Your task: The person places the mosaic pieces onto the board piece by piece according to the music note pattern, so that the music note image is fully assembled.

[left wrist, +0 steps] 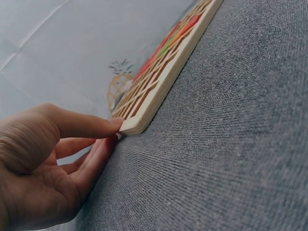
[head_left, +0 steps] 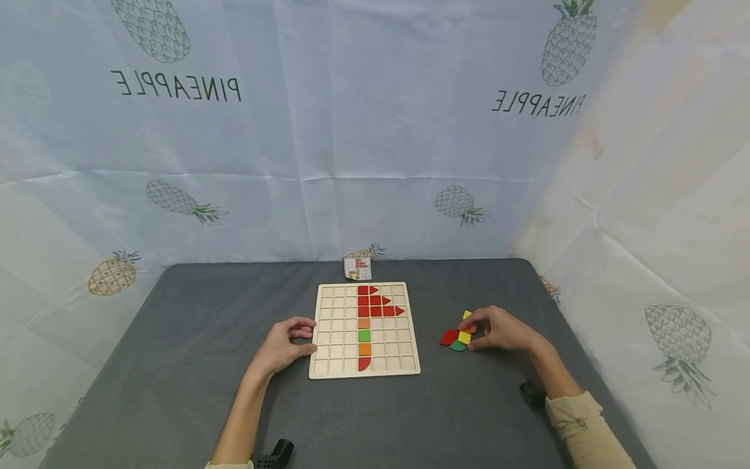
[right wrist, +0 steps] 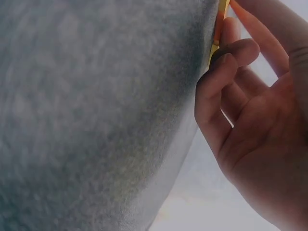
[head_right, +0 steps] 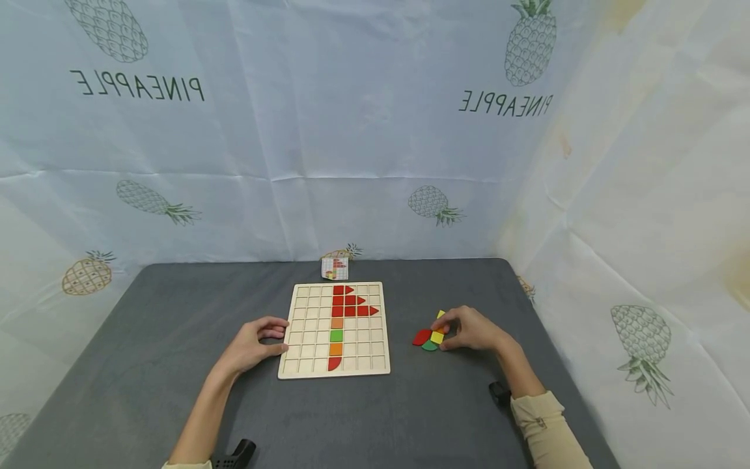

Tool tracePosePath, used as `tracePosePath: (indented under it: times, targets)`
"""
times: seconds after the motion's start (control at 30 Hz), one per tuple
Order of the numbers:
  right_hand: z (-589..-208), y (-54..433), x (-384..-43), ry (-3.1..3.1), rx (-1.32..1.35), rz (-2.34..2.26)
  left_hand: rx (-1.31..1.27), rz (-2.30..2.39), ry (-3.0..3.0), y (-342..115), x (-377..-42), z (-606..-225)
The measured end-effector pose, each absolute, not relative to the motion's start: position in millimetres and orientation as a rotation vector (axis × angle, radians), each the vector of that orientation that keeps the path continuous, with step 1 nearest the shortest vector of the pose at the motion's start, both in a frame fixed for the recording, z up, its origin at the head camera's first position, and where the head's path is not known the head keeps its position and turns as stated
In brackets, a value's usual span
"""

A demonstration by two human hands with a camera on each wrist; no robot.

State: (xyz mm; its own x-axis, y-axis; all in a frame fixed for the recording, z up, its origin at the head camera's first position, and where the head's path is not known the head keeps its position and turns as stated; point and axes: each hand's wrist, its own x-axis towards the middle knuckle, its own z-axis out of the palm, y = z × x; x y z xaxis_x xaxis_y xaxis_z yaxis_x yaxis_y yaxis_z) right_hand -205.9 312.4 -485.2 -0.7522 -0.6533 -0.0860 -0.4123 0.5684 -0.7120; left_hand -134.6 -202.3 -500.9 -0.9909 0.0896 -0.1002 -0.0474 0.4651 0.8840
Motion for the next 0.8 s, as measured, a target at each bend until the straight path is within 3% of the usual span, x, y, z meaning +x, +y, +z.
tracePosePath:
  times: [0.8]
  targets:
    - [-476.1,307.8,-206.0,2.526,-0.965,-0.945,0.038,1.566,2.567,-202.6,-133.8,-501.2]
